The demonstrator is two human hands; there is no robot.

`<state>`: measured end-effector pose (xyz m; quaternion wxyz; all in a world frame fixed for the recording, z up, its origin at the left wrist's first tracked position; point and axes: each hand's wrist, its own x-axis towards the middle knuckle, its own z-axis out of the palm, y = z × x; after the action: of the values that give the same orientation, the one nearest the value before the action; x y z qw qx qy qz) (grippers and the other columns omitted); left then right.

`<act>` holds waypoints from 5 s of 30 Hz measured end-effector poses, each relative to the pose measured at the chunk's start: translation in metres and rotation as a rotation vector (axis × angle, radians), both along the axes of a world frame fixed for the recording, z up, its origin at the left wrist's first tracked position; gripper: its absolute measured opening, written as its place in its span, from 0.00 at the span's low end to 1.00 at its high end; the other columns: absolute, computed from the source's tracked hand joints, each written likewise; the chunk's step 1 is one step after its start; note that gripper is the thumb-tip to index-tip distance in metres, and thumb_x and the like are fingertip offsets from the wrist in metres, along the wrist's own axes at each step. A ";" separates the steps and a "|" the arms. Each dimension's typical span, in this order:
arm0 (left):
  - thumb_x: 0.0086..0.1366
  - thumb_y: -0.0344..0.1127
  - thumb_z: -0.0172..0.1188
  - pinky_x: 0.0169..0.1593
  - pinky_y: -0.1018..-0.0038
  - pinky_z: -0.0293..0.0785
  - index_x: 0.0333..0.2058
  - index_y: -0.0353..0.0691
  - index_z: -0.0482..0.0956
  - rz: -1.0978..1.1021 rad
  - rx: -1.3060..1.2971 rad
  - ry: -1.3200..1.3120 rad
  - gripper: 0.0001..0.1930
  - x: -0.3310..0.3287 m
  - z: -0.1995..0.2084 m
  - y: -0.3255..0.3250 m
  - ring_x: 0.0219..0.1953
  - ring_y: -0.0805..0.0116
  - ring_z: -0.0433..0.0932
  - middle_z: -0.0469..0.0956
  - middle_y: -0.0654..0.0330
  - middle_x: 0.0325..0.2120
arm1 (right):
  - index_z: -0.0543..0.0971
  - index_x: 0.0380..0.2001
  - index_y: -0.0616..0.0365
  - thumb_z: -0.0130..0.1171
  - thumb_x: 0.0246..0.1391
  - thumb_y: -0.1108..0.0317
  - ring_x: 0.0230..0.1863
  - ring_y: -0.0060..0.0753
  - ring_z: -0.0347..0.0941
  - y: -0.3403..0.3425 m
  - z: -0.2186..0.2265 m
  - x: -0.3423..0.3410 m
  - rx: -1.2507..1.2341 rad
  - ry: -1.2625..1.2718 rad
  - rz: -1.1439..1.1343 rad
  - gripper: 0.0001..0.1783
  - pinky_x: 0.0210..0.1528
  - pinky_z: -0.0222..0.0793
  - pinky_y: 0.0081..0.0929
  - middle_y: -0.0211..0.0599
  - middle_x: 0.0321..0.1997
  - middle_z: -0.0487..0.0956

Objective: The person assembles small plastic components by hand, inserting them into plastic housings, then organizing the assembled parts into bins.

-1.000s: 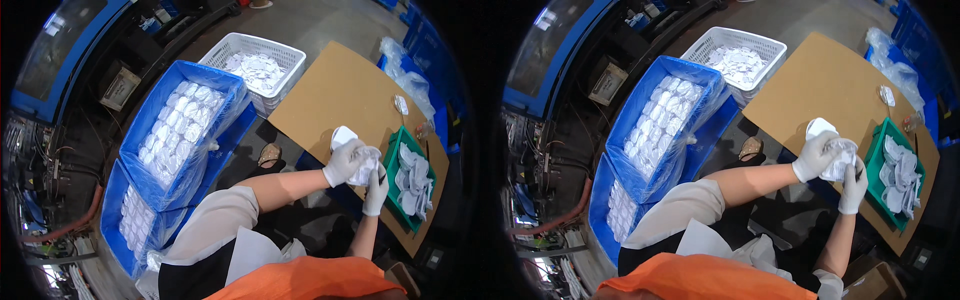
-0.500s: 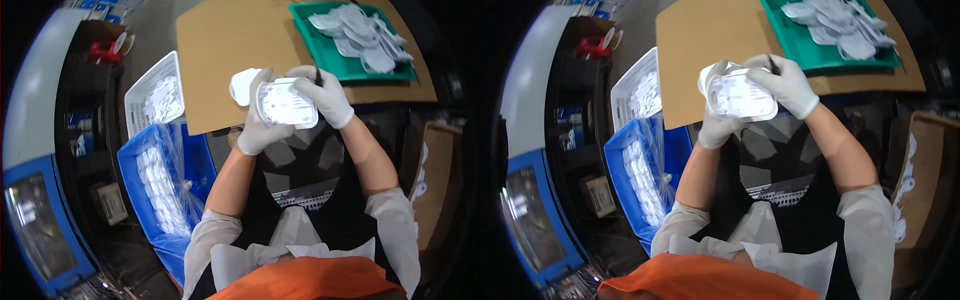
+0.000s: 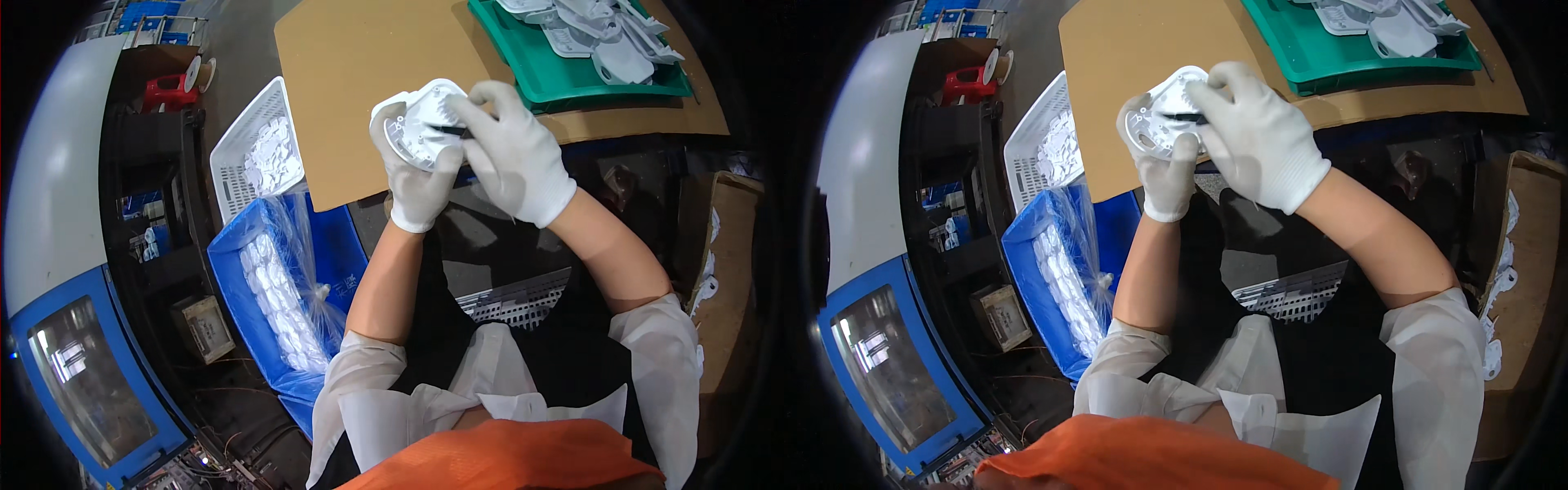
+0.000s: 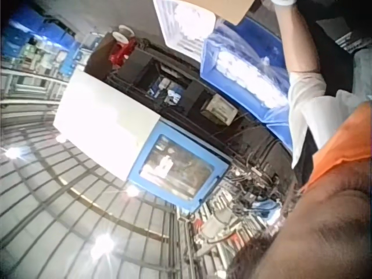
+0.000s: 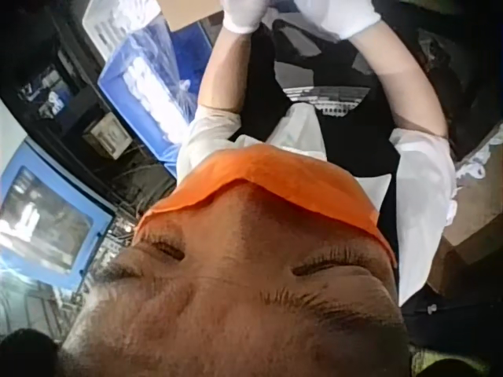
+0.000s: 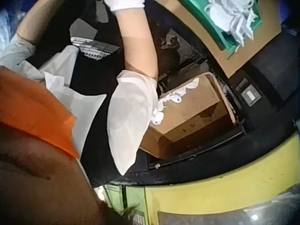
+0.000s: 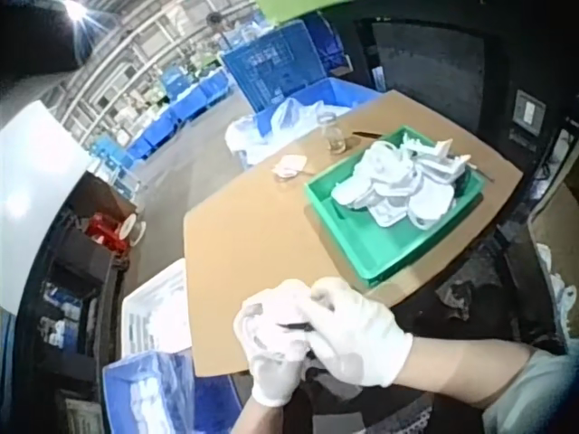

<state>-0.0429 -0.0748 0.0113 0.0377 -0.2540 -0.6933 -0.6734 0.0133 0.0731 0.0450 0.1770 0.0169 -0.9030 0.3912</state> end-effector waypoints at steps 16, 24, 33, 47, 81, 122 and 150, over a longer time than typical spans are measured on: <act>0.49 0.23 0.56 0.49 0.68 0.72 0.56 0.34 0.50 0.010 -0.041 0.060 0.36 0.002 0.004 0.003 0.46 0.63 0.72 0.66 0.48 0.45 | 0.80 0.43 0.50 0.54 0.46 0.69 0.37 0.43 0.72 0.000 -0.014 -0.004 0.054 0.233 0.108 0.18 0.39 0.72 0.35 0.39 0.34 0.71; 0.49 0.23 0.56 0.49 0.68 0.71 0.56 0.34 0.52 0.029 -0.080 0.078 0.35 0.001 0.004 0.002 0.45 0.62 0.72 0.66 0.48 0.44 | 0.80 0.43 0.51 0.53 0.47 0.69 0.37 0.43 0.72 0.001 -0.014 -0.005 0.039 0.255 0.131 0.17 0.38 0.72 0.34 0.39 0.34 0.72; 0.48 0.23 0.57 0.49 0.67 0.71 0.54 0.33 0.54 0.092 -0.100 0.122 0.33 0.000 0.000 0.001 0.46 0.60 0.71 0.65 0.47 0.45 | 0.80 0.42 0.50 0.54 0.48 0.68 0.37 0.41 0.72 -0.002 -0.010 -0.003 0.066 0.221 0.093 0.16 0.38 0.72 0.34 0.37 0.34 0.71; 0.51 0.28 0.57 0.53 0.68 0.67 0.55 0.29 0.54 0.121 -0.091 0.131 0.33 0.007 0.007 0.004 0.49 0.63 0.66 0.61 0.49 0.47 | 0.80 0.42 0.57 0.52 0.48 0.73 0.34 0.40 0.70 -0.001 -0.008 -0.002 -0.022 0.234 0.139 0.16 0.36 0.70 0.32 0.40 0.33 0.70; 0.39 0.45 0.80 0.49 0.69 0.74 0.54 0.37 0.58 0.149 -0.496 0.486 0.48 0.001 -0.007 0.004 0.47 0.61 0.75 0.70 0.53 0.46 | 0.73 0.26 0.58 0.65 0.41 0.72 0.27 0.17 0.64 0.011 -0.008 -0.005 -0.563 0.057 0.011 0.10 0.31 0.60 0.15 0.28 0.28 0.72; 0.67 0.30 0.51 0.47 0.71 0.74 0.52 0.30 0.68 0.322 0.120 -0.572 0.17 -0.043 -0.036 -0.037 0.45 0.66 0.76 0.74 0.55 0.45 | 0.51 0.66 0.54 0.55 0.51 0.64 0.49 0.59 0.71 -0.047 -0.050 -0.034 -0.110 -0.389 0.026 0.41 0.50 0.69 0.47 0.57 0.52 0.71; 0.47 0.27 0.67 0.59 0.53 0.59 0.51 0.31 0.67 0.464 -0.366 0.665 0.31 0.003 0.005 0.002 0.54 0.44 0.64 0.65 0.44 0.50 | 0.72 0.55 0.39 0.53 0.52 0.48 0.50 0.50 0.74 0.256 -0.009 -0.040 0.462 -0.183 -0.976 0.27 0.50 0.70 0.45 0.45 0.50 0.76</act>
<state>-0.0396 -0.0724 0.0159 0.3633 -0.2967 -0.7898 -0.3952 -0.0271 0.3292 0.0356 0.2502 -0.3995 -0.8802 0.0550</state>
